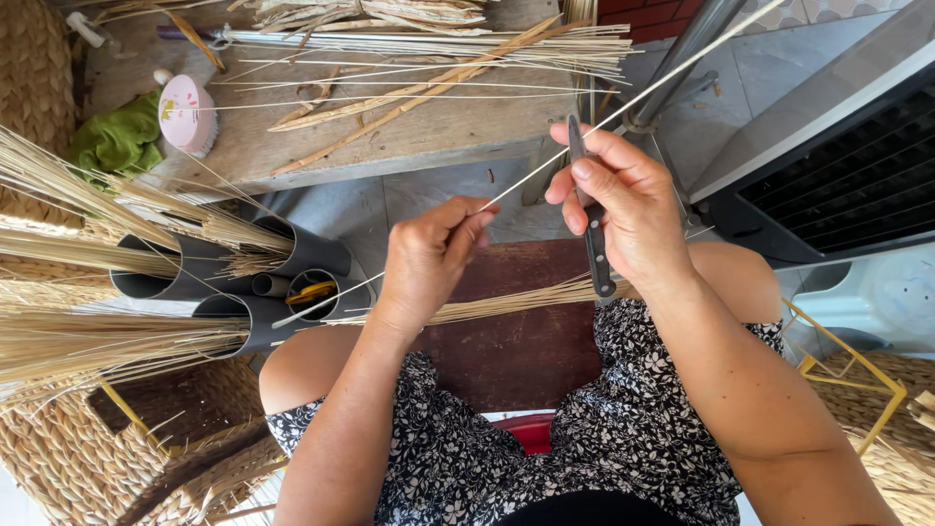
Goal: The person sits and processes long thin bamboo strips one at a time, holding each strip taut between the hands and shaving or trimming it with a small knife, then setting the finished strip aside and taking the next one from the bundle.
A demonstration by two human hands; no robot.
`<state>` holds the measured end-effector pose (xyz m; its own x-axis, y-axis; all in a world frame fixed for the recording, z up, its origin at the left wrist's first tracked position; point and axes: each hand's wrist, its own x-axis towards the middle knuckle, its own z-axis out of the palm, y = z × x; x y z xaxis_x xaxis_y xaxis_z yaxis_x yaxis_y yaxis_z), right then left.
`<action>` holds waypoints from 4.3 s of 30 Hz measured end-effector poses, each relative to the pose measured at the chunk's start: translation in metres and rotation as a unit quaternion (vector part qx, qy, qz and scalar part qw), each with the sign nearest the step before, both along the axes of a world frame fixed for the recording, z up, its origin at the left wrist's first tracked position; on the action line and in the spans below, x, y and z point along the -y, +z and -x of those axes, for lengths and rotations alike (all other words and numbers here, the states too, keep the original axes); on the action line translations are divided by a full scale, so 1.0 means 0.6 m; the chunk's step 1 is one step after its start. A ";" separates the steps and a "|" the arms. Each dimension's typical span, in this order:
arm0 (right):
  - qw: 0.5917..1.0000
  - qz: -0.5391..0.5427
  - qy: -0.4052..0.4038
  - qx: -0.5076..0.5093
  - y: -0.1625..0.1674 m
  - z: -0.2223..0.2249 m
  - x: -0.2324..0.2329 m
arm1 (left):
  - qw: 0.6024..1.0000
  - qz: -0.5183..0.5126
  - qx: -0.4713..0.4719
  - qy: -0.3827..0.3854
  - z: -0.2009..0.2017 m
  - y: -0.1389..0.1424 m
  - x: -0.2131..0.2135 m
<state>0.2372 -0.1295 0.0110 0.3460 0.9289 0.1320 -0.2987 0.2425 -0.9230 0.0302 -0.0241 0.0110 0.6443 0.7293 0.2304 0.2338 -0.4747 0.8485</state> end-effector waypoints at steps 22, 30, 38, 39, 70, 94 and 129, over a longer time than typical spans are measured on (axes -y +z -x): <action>0.992 -0.004 -0.087 0.091 -0.013 -0.062 0.007 | 0.998 0.061 -0.030 -0.016 0.066 0.009 -0.035; 0.981 -0.018 -0.194 0.011 -0.022 -0.144 0.029 | 0.999 0.050 -0.021 -0.002 0.098 0.012 -0.052; 0.949 -0.050 -0.308 -0.054 -0.011 -0.218 0.067 | 0.998 0.054 -0.017 0.033 0.113 0.012 -0.066; 0.946 -0.056 -0.314 -0.061 -0.006 -0.215 0.067 | 0.998 0.056 -0.004 0.035 0.110 0.009 -0.066; 0.990 0.005 -0.141 0.015 -0.025 -0.093 0.002 | 0.998 0.031 -0.045 0.025 0.070 0.003 -0.042; 0.982 0.067 0.093 0.151 -0.048 0.063 -0.015 | 0.999 0.048 0.006 -0.020 0.016 -0.015 -0.014; 0.988 -0.004 -0.147 0.050 -0.022 -0.103 0.036 | 0.998 0.048 0.045 0.014 0.056 -0.006 -0.043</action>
